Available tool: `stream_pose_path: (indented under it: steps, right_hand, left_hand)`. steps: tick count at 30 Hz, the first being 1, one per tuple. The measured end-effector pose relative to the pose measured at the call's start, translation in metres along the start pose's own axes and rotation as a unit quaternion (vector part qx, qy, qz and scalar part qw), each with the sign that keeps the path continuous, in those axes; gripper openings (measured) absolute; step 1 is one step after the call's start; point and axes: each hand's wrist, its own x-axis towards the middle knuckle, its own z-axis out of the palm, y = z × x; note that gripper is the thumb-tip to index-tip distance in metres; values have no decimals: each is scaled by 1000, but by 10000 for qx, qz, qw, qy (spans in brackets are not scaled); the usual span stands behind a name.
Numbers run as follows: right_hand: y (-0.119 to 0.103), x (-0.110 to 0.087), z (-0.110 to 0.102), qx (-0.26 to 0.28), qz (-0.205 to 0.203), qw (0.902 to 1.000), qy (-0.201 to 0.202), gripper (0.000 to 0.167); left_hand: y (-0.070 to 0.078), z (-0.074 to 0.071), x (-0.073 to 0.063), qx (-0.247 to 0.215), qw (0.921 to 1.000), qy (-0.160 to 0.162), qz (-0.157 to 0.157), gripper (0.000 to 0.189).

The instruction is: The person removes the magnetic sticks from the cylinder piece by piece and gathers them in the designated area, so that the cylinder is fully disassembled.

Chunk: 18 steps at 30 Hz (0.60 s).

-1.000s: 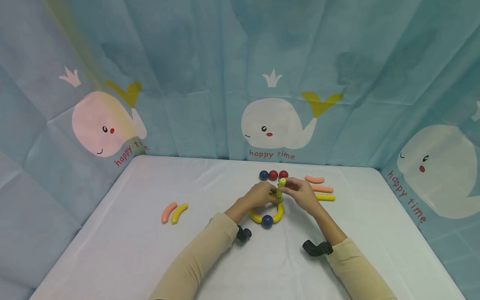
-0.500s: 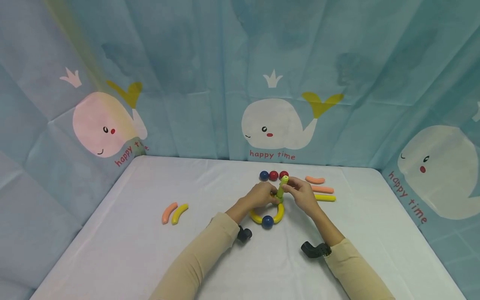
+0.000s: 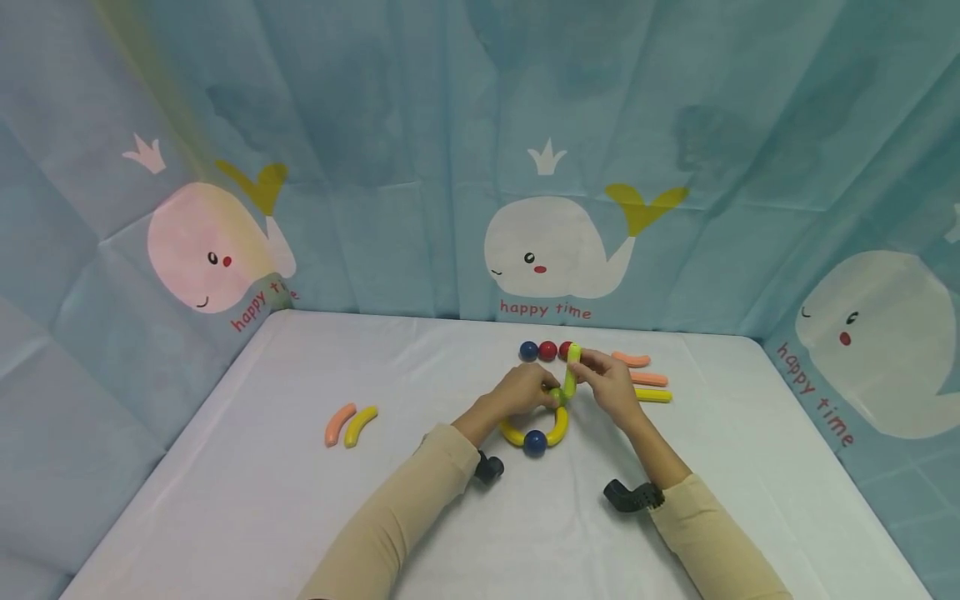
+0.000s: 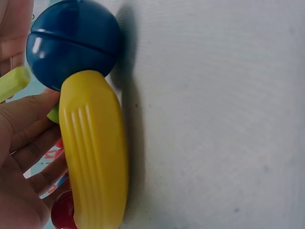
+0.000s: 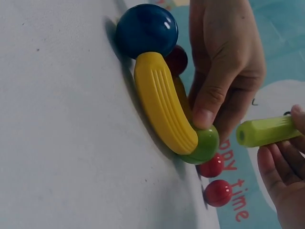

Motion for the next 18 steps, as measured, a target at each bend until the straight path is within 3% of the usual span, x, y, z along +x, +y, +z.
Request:
stream_pose_path:
  steps: [8, 18]
  right_hand:
    - [-1, -5, -13, -828, -121, 9965, -41, 39]
    - [3, -13, -41, -1644, -676, 9834, -367, 29]
  left_hand:
    - [-1, 2, -1, -23, 10000, 72, -4, 35]
    - [0, 2, -1, -19, 9999, 110, -17, 36]
